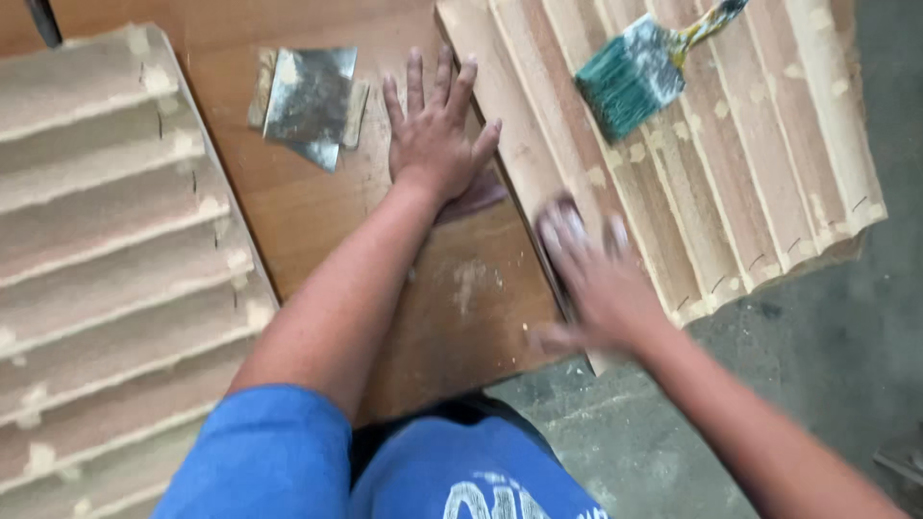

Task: The person sands the surface and grooves of two corrugated wooden panels by hand using sandpaper, occasionally brushing away dust with a paint brush.

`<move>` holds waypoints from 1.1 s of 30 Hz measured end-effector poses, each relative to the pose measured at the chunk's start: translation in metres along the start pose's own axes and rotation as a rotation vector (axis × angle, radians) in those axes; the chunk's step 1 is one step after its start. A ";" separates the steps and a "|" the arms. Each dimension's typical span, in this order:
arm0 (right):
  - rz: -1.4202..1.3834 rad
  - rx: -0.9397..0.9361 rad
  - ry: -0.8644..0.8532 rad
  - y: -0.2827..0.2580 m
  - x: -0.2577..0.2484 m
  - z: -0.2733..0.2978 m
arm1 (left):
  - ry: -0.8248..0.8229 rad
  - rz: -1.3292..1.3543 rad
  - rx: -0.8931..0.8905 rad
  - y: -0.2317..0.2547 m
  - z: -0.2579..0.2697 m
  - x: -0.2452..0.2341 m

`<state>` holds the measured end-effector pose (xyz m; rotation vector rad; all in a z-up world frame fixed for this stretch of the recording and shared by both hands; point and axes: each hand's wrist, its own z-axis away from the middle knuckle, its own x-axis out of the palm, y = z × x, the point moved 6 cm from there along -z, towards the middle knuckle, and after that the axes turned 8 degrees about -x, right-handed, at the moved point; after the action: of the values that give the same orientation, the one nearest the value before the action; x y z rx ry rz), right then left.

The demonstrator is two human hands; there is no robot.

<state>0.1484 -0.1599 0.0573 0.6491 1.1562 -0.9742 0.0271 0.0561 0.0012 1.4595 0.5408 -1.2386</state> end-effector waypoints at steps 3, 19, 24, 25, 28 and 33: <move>0.052 -0.022 0.001 -0.031 0.023 0.068 | -0.026 -0.013 -0.020 -0.001 0.008 0.008; 0.038 -0.011 -0.027 -0.027 0.021 0.068 | 0.011 0.005 -0.021 -0.004 -0.005 0.002; 0.472 -0.011 0.047 0.010 -0.011 -0.043 | 0.017 -0.014 -0.023 -0.007 -0.001 0.007; 0.176 0.033 0.000 0.019 -0.009 -0.063 | 0.016 -0.020 -0.021 -0.008 0.000 0.006; 0.249 0.047 0.017 0.017 -0.010 -0.046 | 0.001 -0.020 -0.020 -0.004 -0.001 0.002; 0.163 -0.037 0.035 -0.034 0.017 0.063 | -0.044 -0.049 -0.046 -0.002 0.005 0.010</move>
<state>0.1485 -0.2335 0.0617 0.7219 1.1310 -0.8042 0.0272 0.0496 -0.0076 1.3845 0.5751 -1.2858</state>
